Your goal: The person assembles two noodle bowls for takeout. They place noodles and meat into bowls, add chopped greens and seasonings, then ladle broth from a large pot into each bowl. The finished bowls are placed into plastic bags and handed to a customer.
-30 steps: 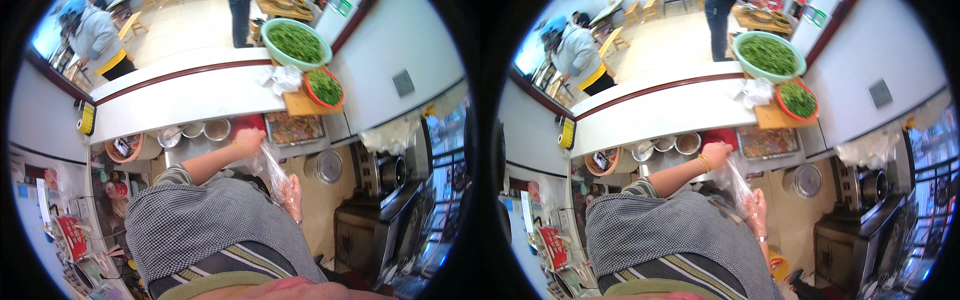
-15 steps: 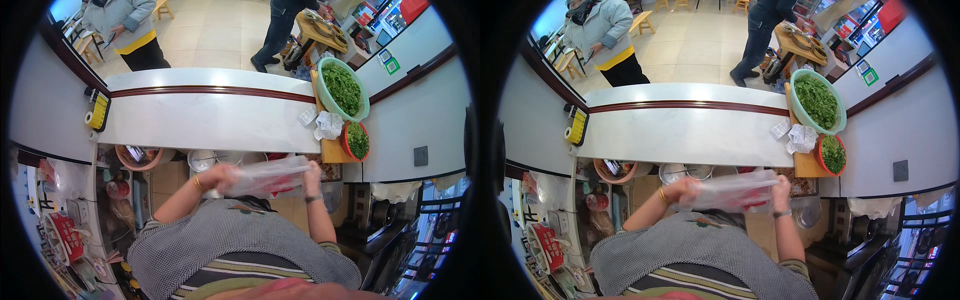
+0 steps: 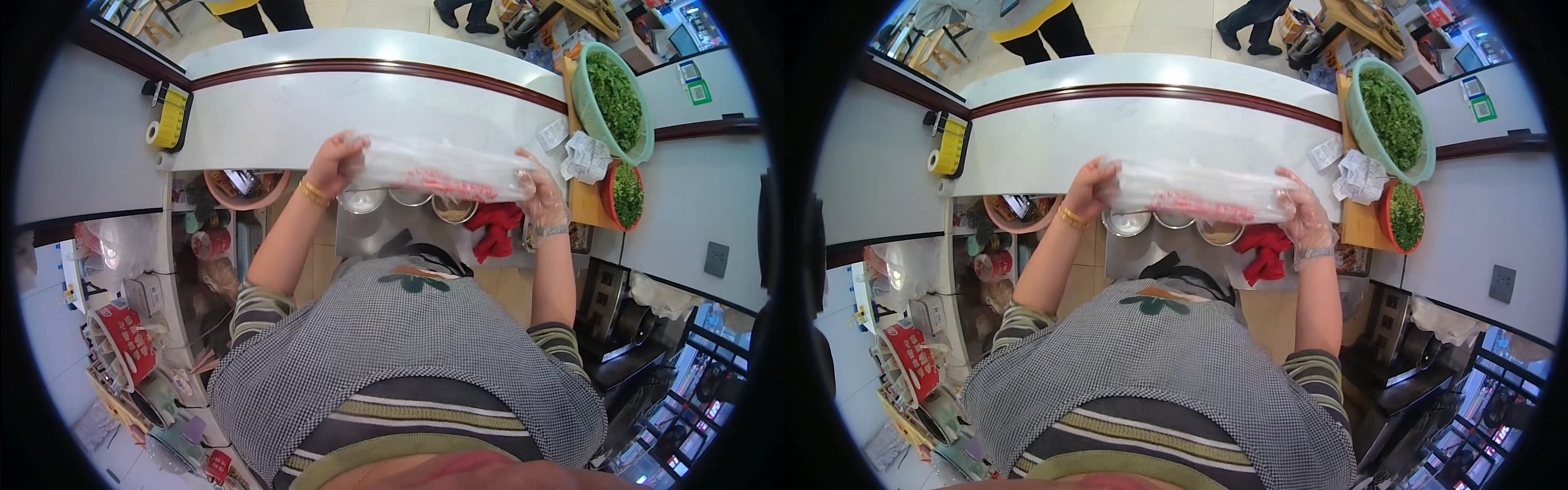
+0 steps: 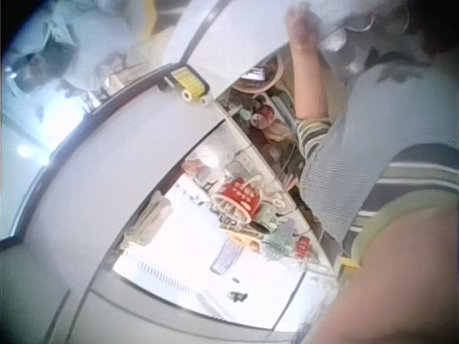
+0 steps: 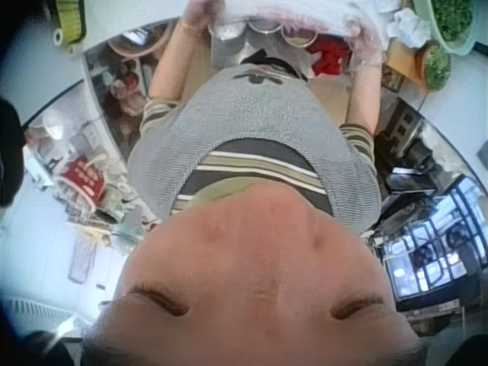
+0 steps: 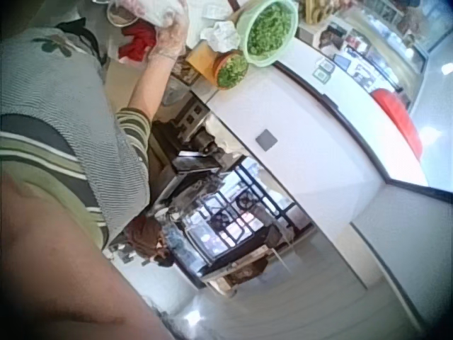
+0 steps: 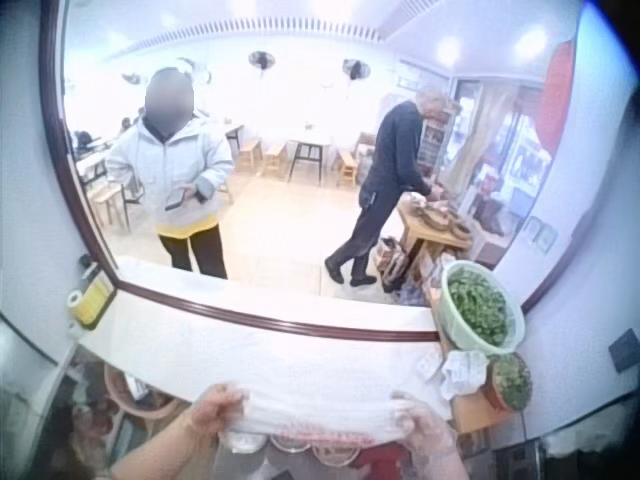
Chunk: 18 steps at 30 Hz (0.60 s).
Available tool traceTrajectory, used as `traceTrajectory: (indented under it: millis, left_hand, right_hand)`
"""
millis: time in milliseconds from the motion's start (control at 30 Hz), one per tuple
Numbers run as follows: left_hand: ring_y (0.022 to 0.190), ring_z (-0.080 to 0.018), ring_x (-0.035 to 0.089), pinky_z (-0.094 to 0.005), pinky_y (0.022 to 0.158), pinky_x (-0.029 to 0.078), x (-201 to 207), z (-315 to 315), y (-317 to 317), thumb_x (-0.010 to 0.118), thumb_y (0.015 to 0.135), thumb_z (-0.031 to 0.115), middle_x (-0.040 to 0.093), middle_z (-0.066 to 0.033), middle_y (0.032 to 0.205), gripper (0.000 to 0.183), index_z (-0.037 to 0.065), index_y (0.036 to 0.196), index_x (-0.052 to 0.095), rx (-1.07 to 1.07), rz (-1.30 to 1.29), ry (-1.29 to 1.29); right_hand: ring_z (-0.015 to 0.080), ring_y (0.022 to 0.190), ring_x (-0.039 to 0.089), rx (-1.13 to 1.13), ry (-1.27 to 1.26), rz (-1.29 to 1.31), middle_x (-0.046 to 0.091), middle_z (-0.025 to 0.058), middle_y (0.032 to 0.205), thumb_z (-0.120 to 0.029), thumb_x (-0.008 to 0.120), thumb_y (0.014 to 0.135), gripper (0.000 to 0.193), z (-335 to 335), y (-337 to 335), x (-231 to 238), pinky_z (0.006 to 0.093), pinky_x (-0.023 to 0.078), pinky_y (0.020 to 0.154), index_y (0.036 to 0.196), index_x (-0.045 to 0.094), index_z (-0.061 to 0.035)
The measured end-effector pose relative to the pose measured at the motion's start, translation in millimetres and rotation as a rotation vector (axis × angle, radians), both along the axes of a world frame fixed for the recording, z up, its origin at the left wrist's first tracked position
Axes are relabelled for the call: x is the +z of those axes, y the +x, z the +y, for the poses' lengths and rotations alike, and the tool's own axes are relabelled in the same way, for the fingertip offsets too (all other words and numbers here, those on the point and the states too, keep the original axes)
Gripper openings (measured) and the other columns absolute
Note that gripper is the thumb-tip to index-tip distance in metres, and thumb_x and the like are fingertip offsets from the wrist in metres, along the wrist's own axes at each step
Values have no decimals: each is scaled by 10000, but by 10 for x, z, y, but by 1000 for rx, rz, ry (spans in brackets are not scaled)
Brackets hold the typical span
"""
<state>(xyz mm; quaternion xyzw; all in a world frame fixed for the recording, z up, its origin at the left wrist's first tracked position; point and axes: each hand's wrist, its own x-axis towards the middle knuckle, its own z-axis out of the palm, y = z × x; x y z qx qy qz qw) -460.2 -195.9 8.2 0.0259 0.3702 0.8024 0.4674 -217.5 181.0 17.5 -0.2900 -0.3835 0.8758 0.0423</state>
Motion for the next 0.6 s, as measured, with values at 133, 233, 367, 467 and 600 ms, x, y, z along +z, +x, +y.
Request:
traceTrajectory:
  millis: [133,233,367,467,600]
  left_hand:
    - [445,-49,298,-219,416,239,-416,160,-554,585,904,69,360,91,577,117,31,996,647,192,-155,-73]
    - [428,-57,268,-230,401,222,-669,112,-750,531,910,85,331,98,565,212,62,1090,640,191,-157,-263]
    - [418,-61,263,-243,392,218,-856,253,-737,539,891,131,303,87,542,275,57,1125,663,171,-184,-389]
    - [436,-69,340,-253,403,275,-829,329,-713,586,891,161,373,67,553,185,53,1011,677,143,-105,-445]
    - [631,-120,568,-278,552,476,-753,343,-524,607,937,234,619,-23,774,222,32,1026,627,210,248,-558]
  right_hand:
    - [213,1085,556,-103,292,2,538,130,1209,26,612,822,542,-204,-582,159,364,478,947,1338,462,-46]
    - [272,1282,437,-180,1143,-118,477,139,1333,-2,610,818,534,-535,-906,150,411,347,1098,1333,480,-58]
    - [363,1321,427,152,1819,94,468,194,1392,-73,666,823,419,-1124,-1183,-81,438,345,1117,1235,595,-103]
    - [377,1345,405,363,1848,-24,472,204,1405,-170,660,840,416,-1449,-1463,-381,501,320,1108,1252,612,-166]
    - [438,1388,338,541,2129,-128,411,233,1476,-352,660,846,526,-1750,-1580,-685,672,177,1098,1360,562,-300]
